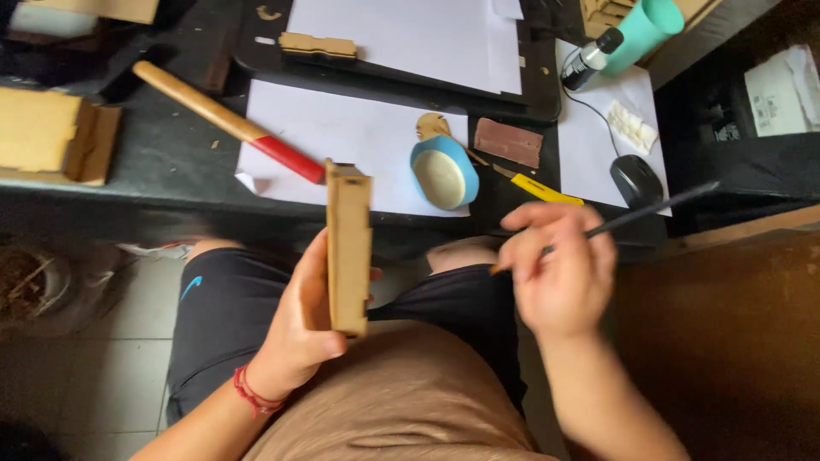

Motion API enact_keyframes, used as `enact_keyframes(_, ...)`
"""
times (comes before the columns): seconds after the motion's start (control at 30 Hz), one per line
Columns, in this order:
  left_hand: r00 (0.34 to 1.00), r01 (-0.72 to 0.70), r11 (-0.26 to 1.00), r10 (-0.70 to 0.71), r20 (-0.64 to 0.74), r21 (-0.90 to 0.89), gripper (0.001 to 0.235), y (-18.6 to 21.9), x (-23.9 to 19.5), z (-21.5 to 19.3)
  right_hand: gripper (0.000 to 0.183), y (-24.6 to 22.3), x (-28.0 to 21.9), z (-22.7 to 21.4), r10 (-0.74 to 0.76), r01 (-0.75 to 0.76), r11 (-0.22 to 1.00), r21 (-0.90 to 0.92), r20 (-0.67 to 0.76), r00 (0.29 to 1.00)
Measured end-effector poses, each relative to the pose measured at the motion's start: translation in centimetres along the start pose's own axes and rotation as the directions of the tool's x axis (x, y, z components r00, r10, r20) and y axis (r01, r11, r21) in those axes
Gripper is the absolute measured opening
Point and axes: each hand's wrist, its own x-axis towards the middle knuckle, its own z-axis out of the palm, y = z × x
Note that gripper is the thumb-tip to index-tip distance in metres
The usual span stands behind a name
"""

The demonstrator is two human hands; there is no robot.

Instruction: Applying varnish or glue to the edges and surfaces of laser-cut wooden box components using a paintbrush.

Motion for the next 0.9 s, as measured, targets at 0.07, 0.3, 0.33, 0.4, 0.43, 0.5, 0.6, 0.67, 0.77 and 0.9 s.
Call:
enact_keyframes(0.07,0.999,0.038,0.995,-0.035,-0.038,0.097,0.134,0.1,0.7,0.2,0.031,0.2,2.1,-2.2,0.020,-0.028,0.984,-0.178,-0.045,0.999)
enact_keyframes(0.3,0.996,0.086,0.996,-0.086,0.001,-0.026,0.125,-1.8,4.7,1.0,0.046,3.5,5.4,-5.4,0.108,-0.131,0.883,-0.451,-0.077,0.991)
enact_keyframes(0.33,0.994,0.109,0.994,-0.109,0.002,-0.014,0.128,-2.3,5.2,1.0,0.049,3.6,5.7,-5.6,0.079,-0.078,0.926,-0.371,-0.013,0.997)
enact_keyframes(0.4,0.988,0.155,0.988,-0.155,-0.009,-0.001,0.131,-3.1,5.9,1.0,0.055,3.6,6.2,-5.6,0.066,-0.053,0.958,-0.281,0.038,0.997)
enact_keyframes(0.43,0.987,0.160,0.987,-0.160,0.010,-0.002,0.131,-3.3,6.4,0.9,0.047,3.6,6.7,-5.4,0.102,-0.076,0.962,-0.263,0.086,0.991)
enact_keyframes(0.5,0.984,0.175,0.984,-0.175,0.022,0.002,0.131,-3.6,7.3,0.9,0.040,3.7,7.7,-4.8,0.146,-0.112,0.964,-0.239,0.130,0.981)
enact_keyframes(0.6,0.985,0.169,0.985,-0.170,0.041,0.025,0.126,-3.7,8.8,0.8,0.017,4.3,9.2,-4.0,0.141,-0.063,0.950,-0.307,0.237,0.961)
enact_keyframes(0.67,0.978,0.202,0.979,-0.202,0.042,0.002,0.128,-4.0,9.6,0.5,0.007,4.9,10.0,-3.9,0.141,-0.062,0.954,-0.293,0.260,0.955)
enact_keyframes(0.77,0.994,0.113,0.992,-0.112,0.014,-0.049,0.119,-5.4,10.4,-0.2,0.006,6.6,10.9,-4.4,0.084,-0.016,0.965,-0.261,0.255,0.963)
enact_keyframes(0.9,0.991,0.127,0.953,-0.133,-0.002,-0.273,0.117,-4.5,11.1,-0.2,0.031,9.0,10.2,-3.6,0.054,-0.040,0.963,-0.265,0.045,0.998)
